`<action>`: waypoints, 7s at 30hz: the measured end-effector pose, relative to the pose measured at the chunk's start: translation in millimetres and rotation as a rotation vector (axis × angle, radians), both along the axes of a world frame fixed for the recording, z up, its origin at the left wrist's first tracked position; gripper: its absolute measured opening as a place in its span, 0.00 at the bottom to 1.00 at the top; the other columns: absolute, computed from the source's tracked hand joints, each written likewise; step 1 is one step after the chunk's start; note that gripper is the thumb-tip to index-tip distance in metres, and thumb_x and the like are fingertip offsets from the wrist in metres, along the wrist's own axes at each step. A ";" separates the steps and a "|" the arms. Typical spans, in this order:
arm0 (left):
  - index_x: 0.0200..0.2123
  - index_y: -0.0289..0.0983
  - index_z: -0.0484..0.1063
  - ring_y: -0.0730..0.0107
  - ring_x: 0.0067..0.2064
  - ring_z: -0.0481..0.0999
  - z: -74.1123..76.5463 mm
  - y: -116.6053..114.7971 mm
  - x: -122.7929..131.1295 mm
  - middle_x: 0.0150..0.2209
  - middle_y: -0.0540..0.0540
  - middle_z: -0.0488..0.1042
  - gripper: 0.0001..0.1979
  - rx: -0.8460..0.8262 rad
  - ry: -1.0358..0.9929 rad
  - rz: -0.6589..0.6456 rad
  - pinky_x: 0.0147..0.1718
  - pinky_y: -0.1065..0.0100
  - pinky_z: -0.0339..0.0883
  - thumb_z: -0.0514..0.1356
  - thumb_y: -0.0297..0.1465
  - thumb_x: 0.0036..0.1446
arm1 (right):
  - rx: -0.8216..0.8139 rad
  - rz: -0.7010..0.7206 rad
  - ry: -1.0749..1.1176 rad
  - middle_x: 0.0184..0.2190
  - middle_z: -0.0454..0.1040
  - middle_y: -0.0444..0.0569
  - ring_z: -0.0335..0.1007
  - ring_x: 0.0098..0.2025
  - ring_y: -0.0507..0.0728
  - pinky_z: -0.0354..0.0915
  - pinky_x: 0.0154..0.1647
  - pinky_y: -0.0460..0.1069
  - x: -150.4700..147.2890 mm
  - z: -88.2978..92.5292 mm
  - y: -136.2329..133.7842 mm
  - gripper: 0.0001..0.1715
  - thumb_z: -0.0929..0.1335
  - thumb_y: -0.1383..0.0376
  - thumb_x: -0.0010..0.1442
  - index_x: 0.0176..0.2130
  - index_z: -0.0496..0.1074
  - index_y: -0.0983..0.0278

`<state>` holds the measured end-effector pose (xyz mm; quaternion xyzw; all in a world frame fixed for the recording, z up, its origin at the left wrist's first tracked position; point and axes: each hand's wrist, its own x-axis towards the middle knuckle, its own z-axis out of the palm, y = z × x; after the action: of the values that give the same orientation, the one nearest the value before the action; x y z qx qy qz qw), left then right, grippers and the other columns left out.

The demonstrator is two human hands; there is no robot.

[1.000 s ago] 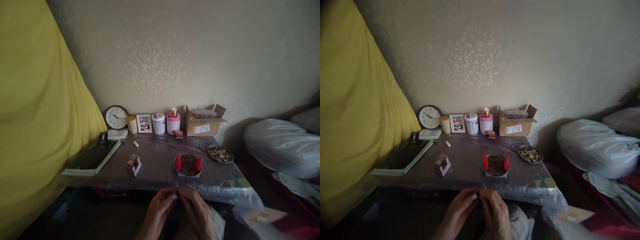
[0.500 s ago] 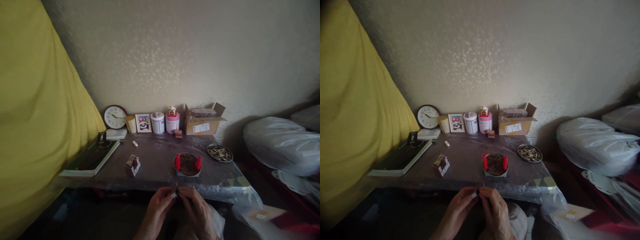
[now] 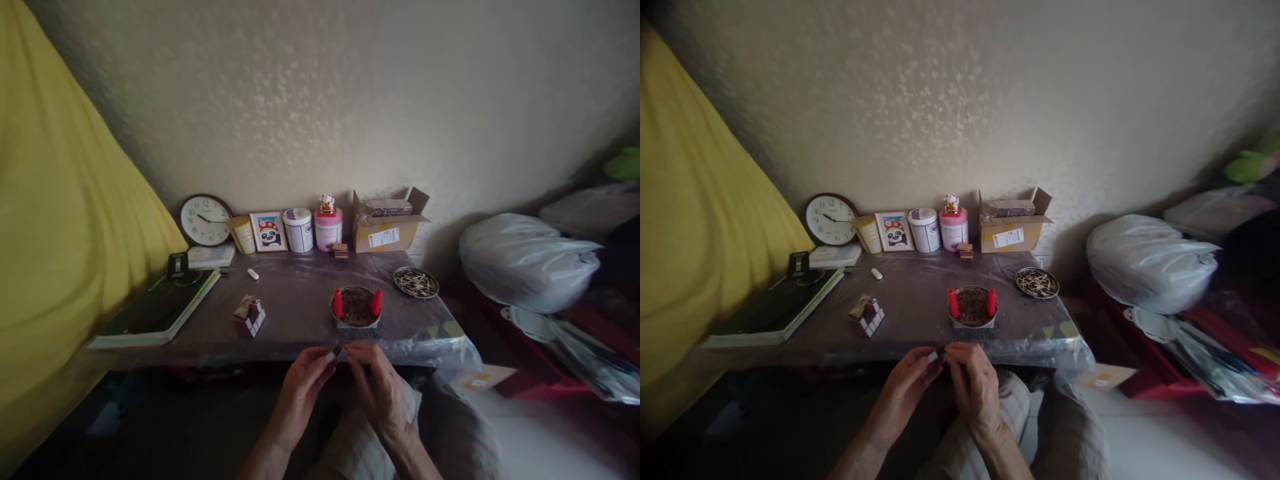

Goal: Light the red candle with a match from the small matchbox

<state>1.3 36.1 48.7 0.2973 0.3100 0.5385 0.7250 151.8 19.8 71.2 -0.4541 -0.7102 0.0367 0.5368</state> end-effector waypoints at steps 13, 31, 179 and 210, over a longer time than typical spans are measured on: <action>0.33 0.34 0.77 0.70 0.37 0.76 7.4 2.8 4.4 0.32 0.46 0.80 0.08 -0.031 -0.001 0.053 0.43 0.67 0.66 0.67 0.32 0.50 | 0.173 0.072 0.019 0.41 0.77 0.52 0.74 0.43 0.56 0.71 0.43 0.51 6.0 16.8 -7.4 0.17 0.65 0.77 0.61 0.47 0.69 0.60; 0.32 0.36 0.78 0.66 0.41 0.77 14.0 -4.3 -7.9 0.35 0.46 0.80 0.14 -0.110 0.038 0.117 0.46 0.65 0.67 0.71 0.37 0.43 | -0.091 -0.232 0.350 0.32 0.76 0.48 0.72 0.35 0.56 0.67 0.37 0.49 19.4 -9.7 24.3 0.08 0.67 0.62 0.61 0.32 0.75 0.62; 0.28 0.36 0.77 0.65 0.37 0.79 -9.7 -6.0 -36.1 0.37 0.42 0.84 0.22 -0.303 0.100 0.197 0.39 0.68 0.69 0.75 0.42 0.28 | -0.361 -0.199 0.502 0.28 0.79 0.50 0.74 0.29 0.57 0.67 0.29 0.49 8.3 9.5 108.4 0.16 0.66 0.55 0.52 0.30 0.76 0.64; 0.31 0.38 0.78 0.60 0.41 0.80 -25.9 -6.1 -42.6 0.40 0.41 0.83 0.19 -0.289 0.129 0.150 0.42 0.65 0.70 0.74 0.41 0.34 | -0.338 -0.210 0.418 0.26 0.79 0.47 0.74 0.28 0.56 0.68 0.29 0.48 12.9 9.1 110.7 0.13 0.65 0.58 0.53 0.29 0.77 0.62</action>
<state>-41.3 30.0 22.8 0.1999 0.4513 0.5208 0.6965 164.6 130.5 80.2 -0.5909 -0.5171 0.1916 0.5889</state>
